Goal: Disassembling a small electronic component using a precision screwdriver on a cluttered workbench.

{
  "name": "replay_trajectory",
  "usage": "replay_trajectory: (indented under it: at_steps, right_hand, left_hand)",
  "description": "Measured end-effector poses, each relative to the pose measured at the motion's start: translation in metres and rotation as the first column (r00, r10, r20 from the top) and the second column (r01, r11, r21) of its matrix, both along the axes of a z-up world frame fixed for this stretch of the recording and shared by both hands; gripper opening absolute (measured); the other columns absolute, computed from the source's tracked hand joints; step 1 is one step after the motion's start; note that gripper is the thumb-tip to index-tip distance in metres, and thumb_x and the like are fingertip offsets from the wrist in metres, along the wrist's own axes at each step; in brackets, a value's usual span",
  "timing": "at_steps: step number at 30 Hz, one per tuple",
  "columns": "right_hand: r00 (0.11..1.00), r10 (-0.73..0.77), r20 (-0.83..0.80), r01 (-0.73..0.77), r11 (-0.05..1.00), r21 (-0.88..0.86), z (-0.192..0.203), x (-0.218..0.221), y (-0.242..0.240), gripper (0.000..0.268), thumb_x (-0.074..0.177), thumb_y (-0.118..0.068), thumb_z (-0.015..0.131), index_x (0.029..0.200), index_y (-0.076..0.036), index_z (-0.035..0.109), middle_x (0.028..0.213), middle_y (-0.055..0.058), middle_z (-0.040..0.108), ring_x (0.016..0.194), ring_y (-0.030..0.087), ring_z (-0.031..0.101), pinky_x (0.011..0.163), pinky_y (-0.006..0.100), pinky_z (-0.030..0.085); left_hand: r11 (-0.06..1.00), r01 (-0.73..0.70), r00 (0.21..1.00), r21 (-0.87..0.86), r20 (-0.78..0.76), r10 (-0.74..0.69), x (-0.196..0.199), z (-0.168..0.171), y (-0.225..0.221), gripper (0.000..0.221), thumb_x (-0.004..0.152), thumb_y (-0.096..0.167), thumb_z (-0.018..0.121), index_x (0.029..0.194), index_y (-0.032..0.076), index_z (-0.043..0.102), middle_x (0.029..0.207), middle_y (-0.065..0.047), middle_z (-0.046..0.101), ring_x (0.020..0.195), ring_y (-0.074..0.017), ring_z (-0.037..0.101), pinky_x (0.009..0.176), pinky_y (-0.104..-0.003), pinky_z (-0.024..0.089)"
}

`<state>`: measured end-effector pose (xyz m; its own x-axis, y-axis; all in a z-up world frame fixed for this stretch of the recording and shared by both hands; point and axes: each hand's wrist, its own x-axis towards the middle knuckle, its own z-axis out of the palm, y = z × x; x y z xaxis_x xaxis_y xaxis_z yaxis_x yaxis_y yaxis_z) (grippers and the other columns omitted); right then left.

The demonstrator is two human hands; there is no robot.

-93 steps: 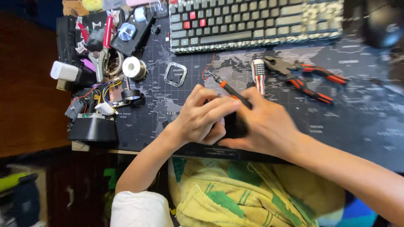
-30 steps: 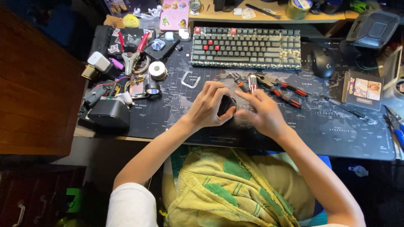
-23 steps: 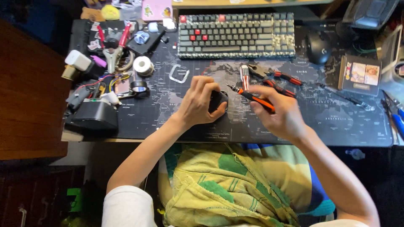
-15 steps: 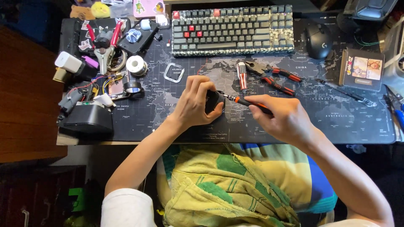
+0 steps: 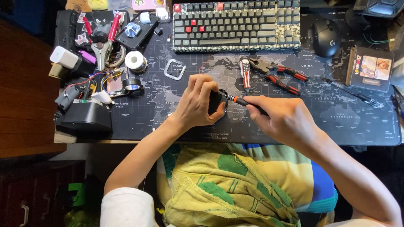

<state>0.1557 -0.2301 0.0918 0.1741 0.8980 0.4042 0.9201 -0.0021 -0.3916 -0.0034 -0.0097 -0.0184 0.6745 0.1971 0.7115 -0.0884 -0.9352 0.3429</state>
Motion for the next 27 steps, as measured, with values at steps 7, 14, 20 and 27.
replay_trajectory:
  at_steps: [7,14,20,27]
  right_hand:
    - [0.976,-0.084,0.202,0.095,0.994,-0.048,0.016,-0.022,-0.004,0.008,0.11,-0.023,0.068,0.111,-0.021,0.076,0.061,0.001,0.065,0.061,0.026,0.073,0.055,0.037,0.056]
    - [0.868,-0.123,0.481,0.198,0.974,-0.107,0.035,-0.039,-0.004,0.007,0.107,-0.025,0.067,0.1,-0.024,0.07,0.057,-0.003,0.059,0.051,0.022,0.067,0.051,0.034,0.053]
    - [0.837,-0.096,0.539,0.195,0.972,-0.13,0.035,-0.037,0.003,0.009,0.105,-0.024,0.067,0.096,-0.023,0.067,0.059,-0.002,0.062,0.051,0.025,0.069,0.05,0.037,0.053]
    - [0.981,-0.152,-0.118,0.145,0.988,-0.061,-0.011,-0.031,-0.005,0.017,0.112,-0.018,0.062,0.116,-0.016,0.078,0.059,0.005,0.064,0.055,0.031,0.071,0.051,0.035,0.056]
  left_hand:
    - [0.999,0.003,1.0,0.034,0.01,-0.004,0.003,-0.002,-0.002,0.042,0.085,0.031,0.08,0.113,0.012,0.056,0.108,-0.009,0.052,0.109,-0.0345,0.057,0.095,-0.042,0.06]
    - [0.993,-0.022,0.999,0.117,0.029,0.019,0.005,-0.001,-0.007,0.043,0.082,0.027,0.079,0.113,0.011,0.054,0.106,-0.009,0.05,0.105,-0.0347,0.055,0.094,-0.04,0.06]
    - [0.992,-0.019,0.999,0.124,0.03,0.016,0.004,0.002,-0.007,0.041,0.084,0.028,0.077,0.113,0.012,0.053,0.106,-0.009,0.049,0.105,-0.0335,0.054,0.093,-0.039,0.06]
    - [0.996,-0.019,0.997,0.088,0.081,0.012,0.006,-0.002,-0.006,0.038,0.088,0.033,0.075,0.112,0.011,0.054,0.106,-0.01,0.051,0.107,-0.0342,0.056,0.093,-0.04,0.06]
